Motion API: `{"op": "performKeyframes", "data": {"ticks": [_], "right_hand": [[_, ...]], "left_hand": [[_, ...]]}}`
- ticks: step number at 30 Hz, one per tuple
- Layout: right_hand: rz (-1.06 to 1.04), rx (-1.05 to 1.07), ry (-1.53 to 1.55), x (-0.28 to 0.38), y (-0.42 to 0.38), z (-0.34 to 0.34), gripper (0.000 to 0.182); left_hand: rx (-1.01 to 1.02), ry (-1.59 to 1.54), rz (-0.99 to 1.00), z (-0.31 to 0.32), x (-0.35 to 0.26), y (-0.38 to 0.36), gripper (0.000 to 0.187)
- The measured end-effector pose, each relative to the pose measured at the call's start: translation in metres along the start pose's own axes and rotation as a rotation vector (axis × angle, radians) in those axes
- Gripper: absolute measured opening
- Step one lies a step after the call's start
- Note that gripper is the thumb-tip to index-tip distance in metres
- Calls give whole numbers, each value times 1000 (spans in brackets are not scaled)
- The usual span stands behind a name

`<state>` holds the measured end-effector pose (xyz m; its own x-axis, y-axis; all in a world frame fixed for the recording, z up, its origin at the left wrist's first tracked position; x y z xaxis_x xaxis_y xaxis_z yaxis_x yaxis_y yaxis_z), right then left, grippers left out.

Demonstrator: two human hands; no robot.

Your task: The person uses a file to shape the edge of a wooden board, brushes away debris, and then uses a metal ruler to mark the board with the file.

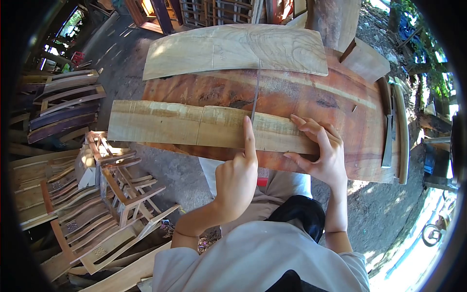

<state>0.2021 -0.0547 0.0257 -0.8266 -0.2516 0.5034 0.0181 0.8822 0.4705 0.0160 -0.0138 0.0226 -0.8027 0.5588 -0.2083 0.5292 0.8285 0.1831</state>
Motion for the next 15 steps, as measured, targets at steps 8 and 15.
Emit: {"op": "performKeyframes", "data": {"ticks": [8, 15], "right_hand": [[16, -4, 30, -2, -1, 0, 68], [-25, -34, 15, 0, -1, 0, 71]], "left_hand": [[28, 50, -9, -13, -2, -38, 76], [49, 51, -13, 1, -3, -9, 75]]}}
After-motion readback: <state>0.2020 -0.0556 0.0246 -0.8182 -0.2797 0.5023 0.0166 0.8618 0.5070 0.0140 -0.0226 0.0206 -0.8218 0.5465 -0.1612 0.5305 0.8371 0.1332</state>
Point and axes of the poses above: each hand's wrist, its own y-axis towards the middle knuckle, its own z-axis out of the palm, x = y × z, the point moved 6 cm from there along y, towards the middle knuckle, and after that the axes turned 1 degree about z, right-handed, at the moved point
